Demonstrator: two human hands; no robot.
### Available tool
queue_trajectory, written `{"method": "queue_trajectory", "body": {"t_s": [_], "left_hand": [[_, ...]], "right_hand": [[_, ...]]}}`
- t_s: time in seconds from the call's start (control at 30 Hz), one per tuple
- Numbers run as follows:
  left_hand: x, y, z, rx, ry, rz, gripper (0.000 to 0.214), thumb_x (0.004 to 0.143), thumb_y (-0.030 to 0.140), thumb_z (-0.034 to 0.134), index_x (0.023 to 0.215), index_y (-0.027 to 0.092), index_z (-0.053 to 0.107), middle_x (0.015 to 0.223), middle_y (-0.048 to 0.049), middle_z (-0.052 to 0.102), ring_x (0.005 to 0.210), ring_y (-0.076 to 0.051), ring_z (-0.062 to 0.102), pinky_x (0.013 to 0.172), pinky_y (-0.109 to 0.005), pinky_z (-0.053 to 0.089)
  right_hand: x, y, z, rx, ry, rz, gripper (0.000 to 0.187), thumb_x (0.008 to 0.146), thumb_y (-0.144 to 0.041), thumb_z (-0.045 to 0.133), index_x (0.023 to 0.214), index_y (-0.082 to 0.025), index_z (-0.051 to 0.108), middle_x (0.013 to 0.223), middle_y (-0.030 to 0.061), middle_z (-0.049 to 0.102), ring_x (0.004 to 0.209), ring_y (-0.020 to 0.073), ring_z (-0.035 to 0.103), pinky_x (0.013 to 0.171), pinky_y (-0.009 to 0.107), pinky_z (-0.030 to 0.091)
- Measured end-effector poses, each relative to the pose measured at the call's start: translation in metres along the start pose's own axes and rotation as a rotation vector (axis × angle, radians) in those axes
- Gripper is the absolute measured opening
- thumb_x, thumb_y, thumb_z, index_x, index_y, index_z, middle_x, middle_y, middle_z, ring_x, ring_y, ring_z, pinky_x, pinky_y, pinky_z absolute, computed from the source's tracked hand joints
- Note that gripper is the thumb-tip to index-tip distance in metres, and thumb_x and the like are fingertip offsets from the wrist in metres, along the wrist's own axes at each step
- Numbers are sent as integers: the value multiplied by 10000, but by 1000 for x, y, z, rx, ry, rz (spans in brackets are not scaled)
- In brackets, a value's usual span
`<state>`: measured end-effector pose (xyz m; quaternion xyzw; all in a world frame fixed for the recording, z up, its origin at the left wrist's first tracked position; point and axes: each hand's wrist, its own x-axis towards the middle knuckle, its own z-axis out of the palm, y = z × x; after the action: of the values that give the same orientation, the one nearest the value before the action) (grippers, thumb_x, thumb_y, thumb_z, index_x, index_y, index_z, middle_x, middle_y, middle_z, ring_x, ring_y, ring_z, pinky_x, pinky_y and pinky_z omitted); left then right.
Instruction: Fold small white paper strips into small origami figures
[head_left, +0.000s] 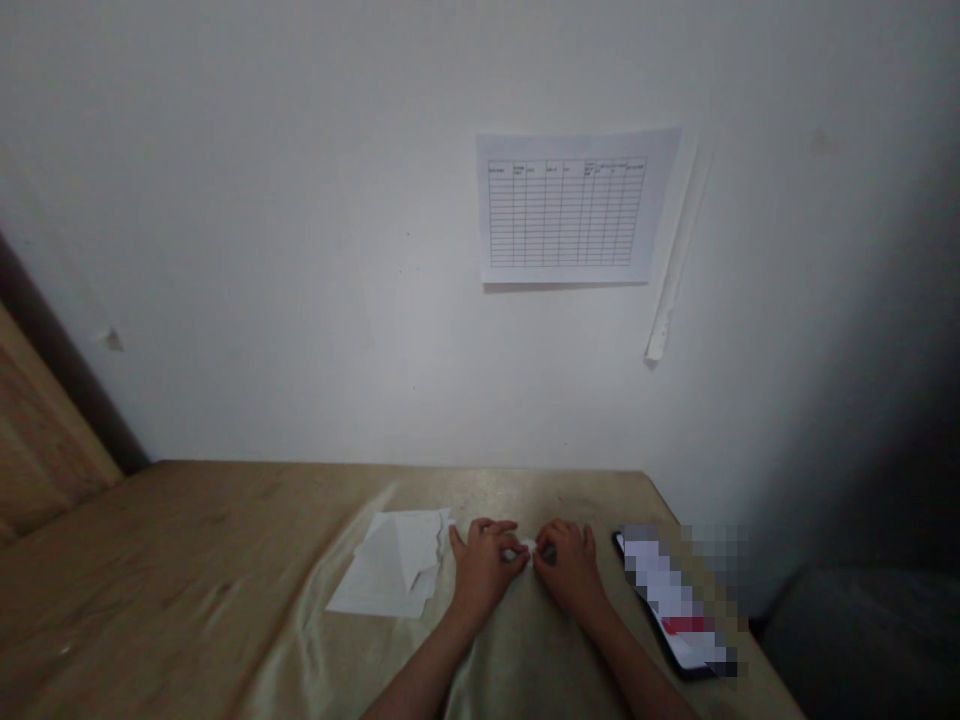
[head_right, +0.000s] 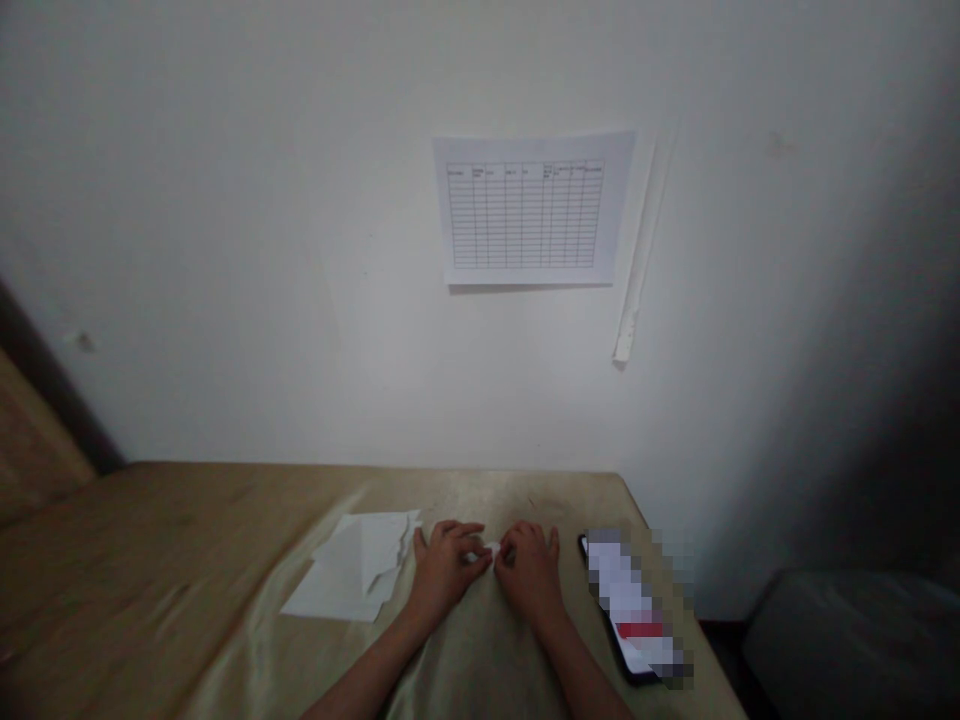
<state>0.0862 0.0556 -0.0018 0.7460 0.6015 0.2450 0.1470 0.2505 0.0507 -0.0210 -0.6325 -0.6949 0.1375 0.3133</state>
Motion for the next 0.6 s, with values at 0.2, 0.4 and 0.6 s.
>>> {"method": "queue_trajectory", "body": {"t_s": [0.2, 0.4, 0.6], "left_hand": [[2, 1, 3, -9, 5, -21, 45, 838, 379, 736, 837, 369, 780, 1334, 61, 689, 1299, -316, 482, 1126, -776, 17], [5, -1, 5, 12, -7, -41, 35, 824, 364, 734, 846, 363, 761, 1426, 86, 618, 1390, -339, 404, 1122, -792, 4], [7, -2, 4, 34, -40, -32, 64, 837, 386, 712, 888, 371, 748, 1471, 87, 574, 1431, -345, 362, 1121, -797, 5]], "right_hand": [[1, 0, 0, -25, -8, 10, 79, 823, -186, 600, 767, -232, 629, 1044, 23, 706, 1150, 238, 570, 1189, 544, 94], [0, 1, -1, -43, -20, -8, 74, 849, -206, 608, 785, -228, 638, 1036, 26, 693, 1134, 231, 576, 1186, 520, 134], [0, 3, 0, -100, 1, 19, 78, 871, -250, 630, 919, -240, 690, 1134, 58, 660, 1182, 251, 561, 1181, 501, 178]]}}
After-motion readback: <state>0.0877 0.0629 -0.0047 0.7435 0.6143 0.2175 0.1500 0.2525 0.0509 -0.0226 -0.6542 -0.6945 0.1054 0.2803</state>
